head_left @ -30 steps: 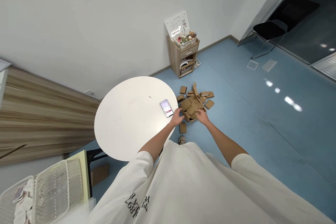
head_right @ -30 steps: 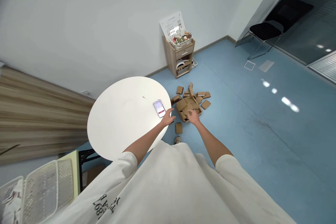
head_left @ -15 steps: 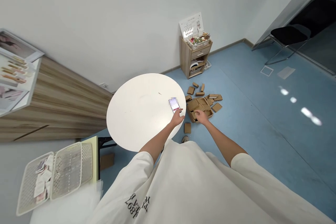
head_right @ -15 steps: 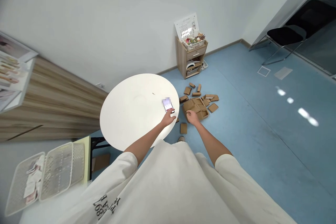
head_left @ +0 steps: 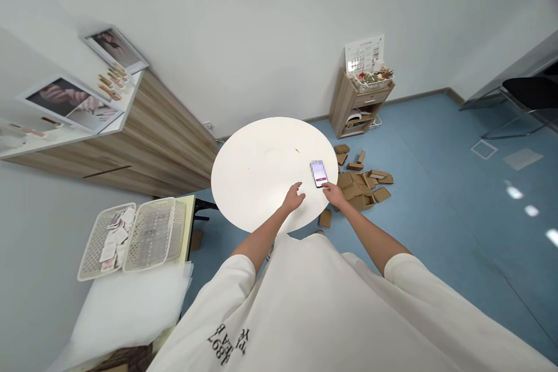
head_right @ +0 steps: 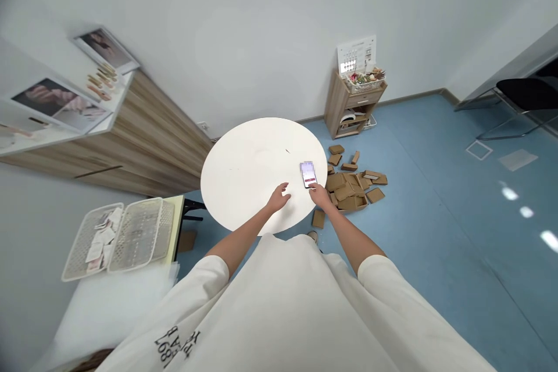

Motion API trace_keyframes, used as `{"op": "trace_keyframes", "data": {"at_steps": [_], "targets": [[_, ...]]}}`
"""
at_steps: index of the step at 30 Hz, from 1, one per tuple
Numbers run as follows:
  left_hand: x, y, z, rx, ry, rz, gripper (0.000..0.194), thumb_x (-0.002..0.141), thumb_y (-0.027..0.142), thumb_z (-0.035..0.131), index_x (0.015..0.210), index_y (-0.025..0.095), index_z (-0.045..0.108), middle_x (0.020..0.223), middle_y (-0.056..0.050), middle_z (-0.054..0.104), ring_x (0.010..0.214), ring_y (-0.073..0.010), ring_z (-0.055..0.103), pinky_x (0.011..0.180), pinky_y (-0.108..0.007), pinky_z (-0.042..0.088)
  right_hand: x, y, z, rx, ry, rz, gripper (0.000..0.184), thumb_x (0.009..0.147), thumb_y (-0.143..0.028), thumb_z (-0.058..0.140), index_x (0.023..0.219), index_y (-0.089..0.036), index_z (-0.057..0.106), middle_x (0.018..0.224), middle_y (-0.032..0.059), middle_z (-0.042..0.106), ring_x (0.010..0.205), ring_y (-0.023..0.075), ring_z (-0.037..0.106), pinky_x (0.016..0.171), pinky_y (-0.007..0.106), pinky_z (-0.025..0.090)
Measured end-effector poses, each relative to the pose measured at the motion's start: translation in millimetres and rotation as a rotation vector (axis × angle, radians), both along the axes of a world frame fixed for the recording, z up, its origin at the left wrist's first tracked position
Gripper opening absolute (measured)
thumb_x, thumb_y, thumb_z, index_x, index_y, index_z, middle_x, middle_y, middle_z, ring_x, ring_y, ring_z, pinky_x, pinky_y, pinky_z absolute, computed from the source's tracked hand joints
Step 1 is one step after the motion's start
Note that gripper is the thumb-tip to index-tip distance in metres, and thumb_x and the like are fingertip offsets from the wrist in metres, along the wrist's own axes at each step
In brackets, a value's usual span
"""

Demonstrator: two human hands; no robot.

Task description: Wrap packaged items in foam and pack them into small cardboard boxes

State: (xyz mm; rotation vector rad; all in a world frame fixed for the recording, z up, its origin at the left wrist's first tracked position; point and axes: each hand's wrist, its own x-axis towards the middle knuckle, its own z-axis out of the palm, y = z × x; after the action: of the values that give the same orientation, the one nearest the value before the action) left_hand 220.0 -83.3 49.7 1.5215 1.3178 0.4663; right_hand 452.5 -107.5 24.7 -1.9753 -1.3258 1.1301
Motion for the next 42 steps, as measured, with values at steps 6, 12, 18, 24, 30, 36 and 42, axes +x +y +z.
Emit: {"op": "trace_keyframes", "data": {"at_steps": [6, 12, 18, 24, 30, 36, 42], "targets": [[-81, -10, -7.1, 0.008, -0.005, 0.016, 0.059, 0.090, 0.023, 0.057, 0.147, 0.022, 0.044, 0.153, -0.013, 0.044, 0.135, -0.0270, 0.050, 0.110, -0.041, 0.043, -82, -5, 5.4, -0.004, 0.000, 0.023, 0.040, 0.089, -0.025, 0.051, 0.126, -0.020, 0.066, 0.132, 0.0087, 0.066, 0.114, 0.0223, 0.064, 0.097, 0.034, 0.051], [-162, -26, -18.0, -0.011, -0.016, 0.048, 0.056, 0.091, 0.022, 0.056, 0.146, 0.021, 0.045, 0.152, -0.014, 0.045, 0.133, -0.0278, 0.052, 0.108, -0.041, 0.046, -172, -21, 2.2, 0.007, -0.029, 0.078, 0.038, 0.091, -0.023, 0.049, 0.124, -0.020, 0.067, 0.132, 0.0087, 0.066, 0.113, 0.0208, 0.064, 0.101, 0.034, 0.049], [-218, -39, -17.8, -0.039, -0.029, 0.128, 0.054, 0.092, 0.022, 0.054, 0.146, 0.020, 0.046, 0.152, -0.014, 0.046, 0.132, -0.0269, 0.052, 0.108, -0.039, 0.046, -229, -23, 14.5, -0.028, -0.034, 0.176, 0.039, 0.090, -0.023, 0.051, 0.125, -0.020, 0.067, 0.133, 0.0085, 0.065, 0.113, 0.0210, 0.064, 0.100, 0.034, 0.050], [-255, -41, -14.3, 0.006, -0.029, 0.296, 0.051, 0.093, 0.024, 0.053, 0.144, 0.022, 0.048, 0.151, -0.012, 0.048, 0.132, -0.0270, 0.052, 0.106, -0.040, 0.047, -263, 12, 26.8, 0.013, -0.034, 0.331, 0.039, 0.090, -0.026, 0.050, 0.125, -0.023, 0.067, 0.134, 0.0062, 0.064, 0.114, 0.0205, 0.063, 0.100, 0.034, 0.050], [-273, -53, -13.4, 0.054, -0.010, 0.471, 0.047, 0.092, 0.020, 0.052, 0.139, 0.021, 0.053, 0.145, -0.012, 0.054, 0.126, -0.0251, 0.057, 0.105, -0.039, 0.048, -293, 34, 34.9, 0.034, -0.005, 0.497, 0.038, 0.090, -0.025, 0.050, 0.124, -0.023, 0.066, 0.133, 0.0054, 0.064, 0.114, 0.0198, 0.062, 0.101, 0.034, 0.049], [-283, -89, -14.2, 0.039, 0.014, 0.621, 0.044, 0.091, 0.019, 0.053, 0.135, 0.019, 0.056, 0.143, -0.013, 0.055, 0.125, -0.0252, 0.058, 0.106, -0.040, 0.048, -319, 37, 24.4, 0.034, 0.015, 0.660, 0.037, 0.090, -0.024, 0.049, 0.123, -0.023, 0.066, 0.132, 0.0052, 0.065, 0.112, 0.0190, 0.063, 0.101, 0.034, 0.049], [-310, -124, -7.0, -0.032, 0.053, 0.682, 0.043, 0.092, 0.027, 0.057, 0.134, 0.020, 0.057, 0.143, -0.013, 0.056, 0.130, -0.0275, 0.055, 0.107, -0.041, 0.046, -359, 27, 22.7, 0.017, 0.010, 0.779, 0.037, 0.090, -0.021, 0.049, 0.122, -0.023, 0.067, 0.129, 0.0052, 0.067, 0.111, 0.0195, 0.064, 0.101, 0.035, 0.049]]}}
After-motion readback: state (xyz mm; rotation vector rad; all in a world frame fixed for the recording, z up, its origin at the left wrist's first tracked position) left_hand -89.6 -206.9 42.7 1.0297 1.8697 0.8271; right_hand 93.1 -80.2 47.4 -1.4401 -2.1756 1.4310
